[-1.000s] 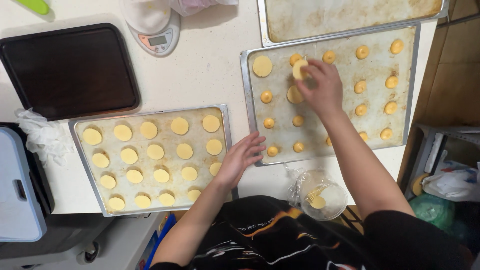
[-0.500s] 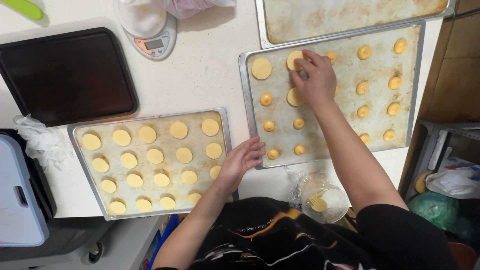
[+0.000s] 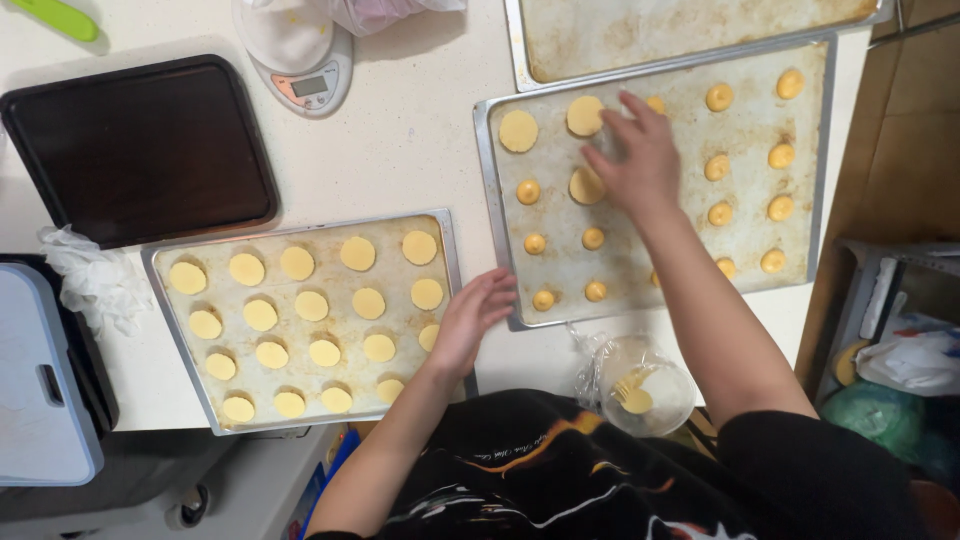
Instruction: The person opens a chest freezer and takes out a container of round yellow pastry discs. They then place the discs one by one onto piped dough balls arranged on baking trays, topping each ball with a disc and working across multiple trays.
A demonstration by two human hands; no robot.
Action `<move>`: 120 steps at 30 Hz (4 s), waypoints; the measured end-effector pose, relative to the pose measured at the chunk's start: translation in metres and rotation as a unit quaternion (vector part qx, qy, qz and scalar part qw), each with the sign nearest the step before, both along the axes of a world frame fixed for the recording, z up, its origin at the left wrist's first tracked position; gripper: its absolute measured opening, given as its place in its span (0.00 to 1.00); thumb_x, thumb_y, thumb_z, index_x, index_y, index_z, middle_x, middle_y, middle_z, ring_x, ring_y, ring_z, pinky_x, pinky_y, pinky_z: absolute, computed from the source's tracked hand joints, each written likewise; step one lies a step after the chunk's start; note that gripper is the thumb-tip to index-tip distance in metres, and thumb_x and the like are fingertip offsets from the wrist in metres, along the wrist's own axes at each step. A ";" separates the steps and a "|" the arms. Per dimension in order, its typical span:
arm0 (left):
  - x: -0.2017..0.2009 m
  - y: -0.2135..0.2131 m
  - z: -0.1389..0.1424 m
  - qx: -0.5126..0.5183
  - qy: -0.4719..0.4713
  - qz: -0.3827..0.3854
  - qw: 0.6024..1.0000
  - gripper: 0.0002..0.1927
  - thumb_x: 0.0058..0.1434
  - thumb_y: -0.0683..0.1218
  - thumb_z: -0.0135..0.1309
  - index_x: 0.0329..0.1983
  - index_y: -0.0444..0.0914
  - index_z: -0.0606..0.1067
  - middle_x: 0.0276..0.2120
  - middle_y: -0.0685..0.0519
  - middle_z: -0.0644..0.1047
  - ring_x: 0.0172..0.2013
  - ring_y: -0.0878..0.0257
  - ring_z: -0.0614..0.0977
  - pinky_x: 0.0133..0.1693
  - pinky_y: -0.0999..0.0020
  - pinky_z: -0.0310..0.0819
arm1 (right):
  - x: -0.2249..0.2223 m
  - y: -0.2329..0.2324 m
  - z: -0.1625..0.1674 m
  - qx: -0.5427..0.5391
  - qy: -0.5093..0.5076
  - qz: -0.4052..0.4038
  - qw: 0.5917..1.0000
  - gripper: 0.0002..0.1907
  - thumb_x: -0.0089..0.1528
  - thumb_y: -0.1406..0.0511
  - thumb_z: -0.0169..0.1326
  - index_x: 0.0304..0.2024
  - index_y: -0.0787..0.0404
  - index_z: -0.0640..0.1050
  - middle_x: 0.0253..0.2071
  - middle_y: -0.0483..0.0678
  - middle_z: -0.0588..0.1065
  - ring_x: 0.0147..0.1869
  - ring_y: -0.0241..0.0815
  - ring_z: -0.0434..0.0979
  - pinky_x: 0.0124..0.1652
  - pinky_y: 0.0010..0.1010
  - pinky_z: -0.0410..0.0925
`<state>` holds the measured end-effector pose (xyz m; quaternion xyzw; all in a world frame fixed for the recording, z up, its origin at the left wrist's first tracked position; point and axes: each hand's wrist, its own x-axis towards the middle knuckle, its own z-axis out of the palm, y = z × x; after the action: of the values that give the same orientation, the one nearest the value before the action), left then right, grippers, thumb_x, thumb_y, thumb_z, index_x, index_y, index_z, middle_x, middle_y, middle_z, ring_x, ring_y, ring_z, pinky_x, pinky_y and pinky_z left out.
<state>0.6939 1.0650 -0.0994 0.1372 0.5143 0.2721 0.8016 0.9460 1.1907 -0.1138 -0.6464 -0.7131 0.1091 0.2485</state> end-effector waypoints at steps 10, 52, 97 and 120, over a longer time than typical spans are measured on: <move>0.045 -0.030 0.023 0.084 0.195 -0.008 0.977 0.32 0.67 0.50 0.45 0.73 0.34 0.61 0.70 0.44 0.67 0.67 0.55 0.69 0.62 0.63 0.64 | 0.152 -0.157 0.046 -0.019 0.029 -0.301 0.953 0.20 0.78 0.57 0.57 0.59 0.69 0.77 0.59 0.61 0.74 0.62 0.61 0.74 0.62 0.47 0.67; 0.084 -0.193 0.027 0.452 0.304 -0.081 0.834 0.23 0.65 0.47 0.56 0.63 0.37 0.71 0.59 0.45 0.74 0.59 0.51 0.76 0.58 0.59 0.71 | 0.102 -0.349 0.059 -0.017 0.252 -0.086 0.964 0.12 0.63 0.71 0.58 0.50 0.62 0.77 0.46 0.48 0.78 0.45 0.39 0.78 0.43 0.28 0.73; 0.119 -0.273 0.052 0.002 -0.282 0.149 0.948 0.27 0.77 0.60 0.28 0.67 0.40 0.63 0.60 0.47 0.72 0.60 0.54 0.75 0.59 0.52 0.71 | 0.032 -0.391 0.111 -0.237 0.294 0.074 0.923 0.25 0.58 0.65 0.64 0.57 0.61 0.76 0.43 0.47 0.77 0.35 0.34 0.78 0.31 0.25 0.70; 0.179 -0.207 0.038 0.030 -0.156 0.254 0.954 0.22 0.72 0.44 0.42 0.66 0.29 0.63 0.59 0.39 0.75 0.57 0.47 0.80 0.56 0.51 0.79 | 0.158 -0.165 0.042 -0.235 0.199 0.039 0.951 0.23 0.53 0.60 0.73 0.44 0.63 0.78 0.42 0.45 0.77 0.40 0.35 0.80 0.39 0.26 0.75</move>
<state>0.8732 0.8583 -0.0619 -0.0181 0.3922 0.4998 0.7720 1.1040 1.0257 -0.0722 -0.6237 -0.6276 0.4097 0.2219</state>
